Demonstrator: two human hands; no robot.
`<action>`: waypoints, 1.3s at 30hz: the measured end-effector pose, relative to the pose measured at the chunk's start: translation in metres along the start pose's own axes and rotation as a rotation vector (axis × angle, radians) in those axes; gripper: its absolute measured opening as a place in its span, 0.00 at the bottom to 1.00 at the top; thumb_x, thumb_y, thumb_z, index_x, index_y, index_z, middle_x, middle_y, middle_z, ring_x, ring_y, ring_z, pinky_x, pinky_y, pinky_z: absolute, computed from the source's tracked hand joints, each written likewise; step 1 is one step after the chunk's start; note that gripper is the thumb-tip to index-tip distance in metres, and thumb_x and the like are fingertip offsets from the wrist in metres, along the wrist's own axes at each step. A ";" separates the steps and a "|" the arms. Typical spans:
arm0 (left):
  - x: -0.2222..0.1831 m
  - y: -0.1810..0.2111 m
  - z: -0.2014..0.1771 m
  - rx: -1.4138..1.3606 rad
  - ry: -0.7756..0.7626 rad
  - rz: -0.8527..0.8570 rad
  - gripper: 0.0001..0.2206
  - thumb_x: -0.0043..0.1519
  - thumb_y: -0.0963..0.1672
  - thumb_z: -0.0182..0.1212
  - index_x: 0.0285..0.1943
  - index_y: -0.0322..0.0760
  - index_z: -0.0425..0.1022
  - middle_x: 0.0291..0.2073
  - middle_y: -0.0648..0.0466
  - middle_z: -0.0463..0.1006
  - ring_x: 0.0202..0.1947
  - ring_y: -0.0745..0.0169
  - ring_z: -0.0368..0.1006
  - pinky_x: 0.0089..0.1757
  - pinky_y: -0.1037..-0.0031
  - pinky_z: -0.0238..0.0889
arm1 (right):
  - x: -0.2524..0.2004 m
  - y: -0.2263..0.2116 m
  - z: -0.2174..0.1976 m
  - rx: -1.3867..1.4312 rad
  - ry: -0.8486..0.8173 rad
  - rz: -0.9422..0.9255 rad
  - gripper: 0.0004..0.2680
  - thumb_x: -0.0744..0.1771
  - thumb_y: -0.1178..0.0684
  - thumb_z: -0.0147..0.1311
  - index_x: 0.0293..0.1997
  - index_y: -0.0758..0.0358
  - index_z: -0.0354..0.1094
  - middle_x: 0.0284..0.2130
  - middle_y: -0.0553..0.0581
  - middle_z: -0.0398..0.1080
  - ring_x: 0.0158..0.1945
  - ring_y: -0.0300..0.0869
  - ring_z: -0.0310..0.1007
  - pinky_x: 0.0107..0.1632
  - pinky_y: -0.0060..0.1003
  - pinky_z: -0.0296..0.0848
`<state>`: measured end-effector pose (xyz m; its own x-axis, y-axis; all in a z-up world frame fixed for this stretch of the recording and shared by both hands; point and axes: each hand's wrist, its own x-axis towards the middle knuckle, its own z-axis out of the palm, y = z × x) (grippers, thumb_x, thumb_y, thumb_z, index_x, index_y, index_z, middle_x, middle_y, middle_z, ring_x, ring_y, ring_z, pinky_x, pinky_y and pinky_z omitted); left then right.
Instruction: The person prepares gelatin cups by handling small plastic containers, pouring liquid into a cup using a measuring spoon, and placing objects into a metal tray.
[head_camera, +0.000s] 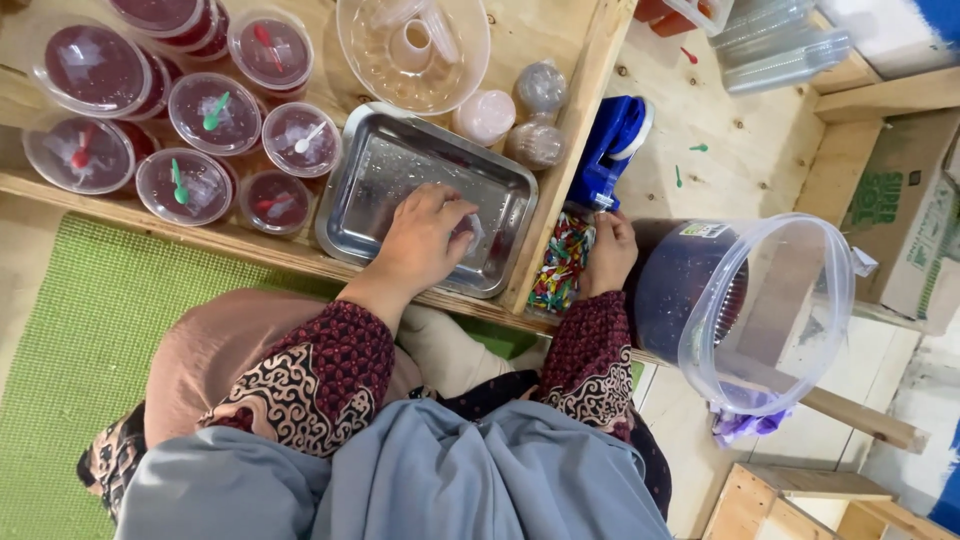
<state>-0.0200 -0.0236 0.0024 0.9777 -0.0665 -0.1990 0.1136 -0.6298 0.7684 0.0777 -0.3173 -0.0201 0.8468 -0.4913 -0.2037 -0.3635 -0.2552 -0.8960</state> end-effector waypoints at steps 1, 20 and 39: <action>0.000 0.000 -0.001 -0.003 0.002 -0.002 0.18 0.65 0.49 0.61 0.64 0.50 0.72 0.60 0.49 0.68 0.70 0.39 0.56 0.63 0.46 0.54 | 0.002 0.004 0.000 -0.003 -0.003 -0.002 0.05 0.68 0.58 0.60 0.41 0.70 0.77 0.63 0.70 0.63 0.63 0.50 0.68 0.65 0.51 0.68; 0.003 -0.002 -0.003 0.037 0.006 -0.067 0.17 0.64 0.49 0.61 0.63 0.49 0.73 0.59 0.49 0.69 0.68 0.37 0.60 0.61 0.47 0.58 | 0.038 0.054 0.006 -0.289 0.140 -0.164 0.05 0.65 0.52 0.62 0.33 0.61 0.78 0.38 0.57 0.73 0.44 0.42 0.70 0.52 0.41 0.70; 0.007 -0.010 -0.021 0.145 -0.185 -0.247 0.22 0.62 0.49 0.61 0.66 0.42 0.72 0.47 0.46 0.77 0.51 0.45 0.76 0.46 0.57 0.71 | 0.005 0.025 -0.008 -0.412 0.074 -0.299 0.03 0.65 0.55 0.60 0.38 0.62 0.77 0.53 0.61 0.72 0.57 0.50 0.72 0.61 0.45 0.68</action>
<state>-0.0103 -0.0015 0.0063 0.8738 -0.0293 -0.4854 0.3035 -0.7471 0.5914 0.0699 -0.3331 -0.0401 0.9128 -0.4005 0.0800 -0.2446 -0.6931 -0.6781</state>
